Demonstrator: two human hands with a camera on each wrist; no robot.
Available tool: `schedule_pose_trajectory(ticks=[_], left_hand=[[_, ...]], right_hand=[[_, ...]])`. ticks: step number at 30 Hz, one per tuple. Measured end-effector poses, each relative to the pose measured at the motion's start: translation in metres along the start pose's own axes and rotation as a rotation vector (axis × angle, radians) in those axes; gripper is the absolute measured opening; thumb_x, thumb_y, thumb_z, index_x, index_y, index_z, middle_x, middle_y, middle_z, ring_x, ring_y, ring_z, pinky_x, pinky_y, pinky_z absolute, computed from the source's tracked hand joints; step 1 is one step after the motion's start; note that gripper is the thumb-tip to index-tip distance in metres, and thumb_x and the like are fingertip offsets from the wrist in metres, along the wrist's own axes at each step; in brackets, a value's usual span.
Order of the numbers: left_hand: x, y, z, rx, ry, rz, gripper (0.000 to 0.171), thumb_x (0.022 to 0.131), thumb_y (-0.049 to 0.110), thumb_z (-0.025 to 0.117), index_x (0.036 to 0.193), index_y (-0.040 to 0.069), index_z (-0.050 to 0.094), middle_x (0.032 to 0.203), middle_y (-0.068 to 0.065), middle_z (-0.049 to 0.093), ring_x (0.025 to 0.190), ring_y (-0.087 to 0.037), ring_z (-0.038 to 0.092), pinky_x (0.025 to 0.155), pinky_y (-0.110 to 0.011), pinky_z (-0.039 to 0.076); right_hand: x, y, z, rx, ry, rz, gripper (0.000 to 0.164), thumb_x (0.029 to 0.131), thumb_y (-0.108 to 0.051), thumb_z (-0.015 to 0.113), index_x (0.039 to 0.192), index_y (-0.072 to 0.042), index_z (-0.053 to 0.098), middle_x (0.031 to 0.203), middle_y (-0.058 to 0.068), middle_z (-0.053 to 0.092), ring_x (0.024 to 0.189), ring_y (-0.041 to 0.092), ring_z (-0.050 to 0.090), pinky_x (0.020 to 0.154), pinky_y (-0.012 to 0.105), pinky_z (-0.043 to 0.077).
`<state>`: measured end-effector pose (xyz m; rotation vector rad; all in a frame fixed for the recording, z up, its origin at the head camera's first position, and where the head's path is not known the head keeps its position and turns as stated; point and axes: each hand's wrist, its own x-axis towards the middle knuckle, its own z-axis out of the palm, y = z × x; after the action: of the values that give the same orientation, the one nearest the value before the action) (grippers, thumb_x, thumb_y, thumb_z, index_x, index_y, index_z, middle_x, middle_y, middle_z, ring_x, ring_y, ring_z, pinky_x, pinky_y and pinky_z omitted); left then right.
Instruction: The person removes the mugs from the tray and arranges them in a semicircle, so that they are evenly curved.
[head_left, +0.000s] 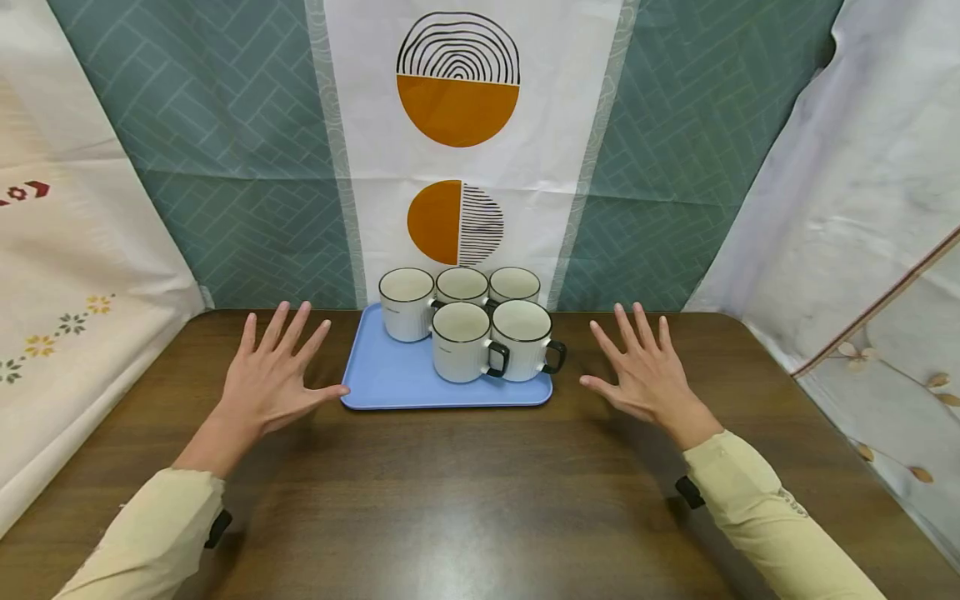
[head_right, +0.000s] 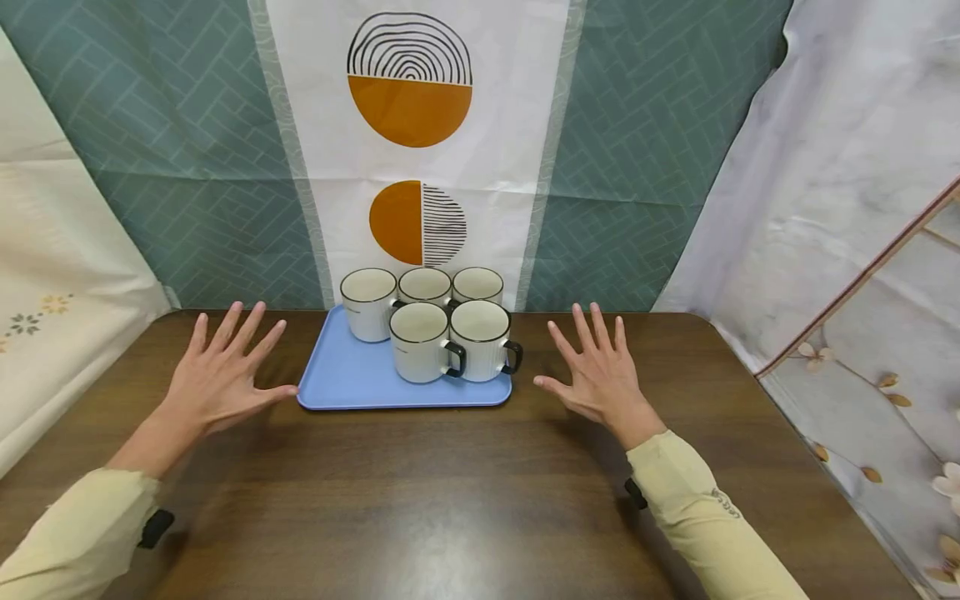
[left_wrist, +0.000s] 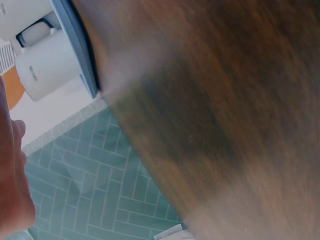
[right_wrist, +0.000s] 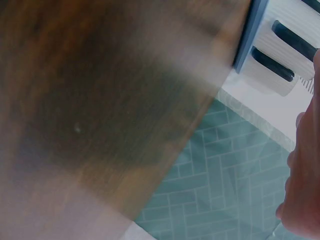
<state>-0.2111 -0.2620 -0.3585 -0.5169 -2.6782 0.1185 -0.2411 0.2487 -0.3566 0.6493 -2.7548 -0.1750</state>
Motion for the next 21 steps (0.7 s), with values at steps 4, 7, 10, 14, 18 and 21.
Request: schedule_pose_trajectory(ticks=[4, 7, 10, 14, 18, 21], left_hand=[[0.000, 0.000, 0.000, 0.001, 0.004, 0.001, 0.098, 0.080, 0.081, 0.041, 0.146, 0.008, 0.041, 0.156, -0.020, 0.022, 0.143, -0.038, 0.011, 0.113, -0.057, -0.003], [-0.001, -0.001, -0.001, 0.007, 0.004, 0.000, 0.097, 0.080, 0.080, 0.041, 0.146, 0.008, 0.042, 0.156, -0.020, 0.023, 0.143, -0.038, 0.012, 0.113, -0.057, -0.002], [-0.001, -0.001, -0.002, -0.015, -0.022, -0.022, 0.096, 0.082, 0.078, 0.042, 0.147, 0.007, 0.039, 0.156, -0.021, 0.021, 0.143, -0.039, 0.012, 0.112, -0.059, 0.001], [-0.001, 0.005, -0.006, -0.164, -0.111, -0.133, 0.088, 0.091, 0.065, 0.045, 0.150, 0.001, 0.031, 0.155, -0.027, 0.018, 0.140, -0.046, 0.016, 0.108, -0.064, 0.015], [0.004, 0.013, -0.008, -0.370, -0.165, -0.275, 0.075, 0.098, 0.041, 0.051, 0.147, -0.009, 0.026, 0.150, -0.035, 0.020, 0.130, -0.056, 0.027, 0.098, -0.068, 0.029], [0.011, 0.015, -0.004, -0.512, -0.181, -0.332, 0.068, 0.097, 0.026, 0.054, 0.145, -0.014, 0.026, 0.146, -0.039, 0.023, 0.127, -0.058, 0.028, 0.099, -0.067, 0.029]], right_hand=[[0.003, 0.001, -0.001, -0.023, 0.008, -0.015, 0.081, 0.091, -0.068, 0.041, 0.151, -0.014, 0.034, 0.155, 0.026, 0.017, 0.143, 0.042, 0.006, 0.110, 0.064, 0.006], [0.005, 0.001, -0.002, -0.039, 0.012, -0.025, 0.081, 0.091, -0.068, 0.041, 0.151, -0.014, 0.034, 0.155, 0.026, 0.018, 0.143, 0.042, 0.006, 0.110, 0.064, 0.006], [0.005, 0.000, -0.002, -0.012, -0.010, -0.024, 0.082, 0.091, -0.068, 0.041, 0.152, -0.013, 0.033, 0.155, 0.026, 0.016, 0.143, 0.041, 0.005, 0.110, 0.064, 0.005], [0.003, -0.004, 0.000, 0.163, -0.048, 0.000, 0.078, 0.095, -0.061, 0.041, 0.152, -0.008, 0.030, 0.155, 0.028, 0.014, 0.143, 0.042, 0.004, 0.110, 0.064, 0.005], [0.002, -0.013, 0.002, 0.415, -0.046, 0.039, 0.071, 0.100, -0.047, 0.044, 0.150, 0.000, 0.029, 0.153, 0.028, 0.021, 0.142, 0.043, 0.013, 0.110, 0.063, 0.010], [0.004, -0.021, 0.001, 0.571, -0.037, 0.078, 0.065, 0.102, -0.042, 0.042, 0.149, 0.000, 0.030, 0.152, 0.025, 0.027, 0.140, 0.042, 0.021, 0.110, 0.060, 0.018]])
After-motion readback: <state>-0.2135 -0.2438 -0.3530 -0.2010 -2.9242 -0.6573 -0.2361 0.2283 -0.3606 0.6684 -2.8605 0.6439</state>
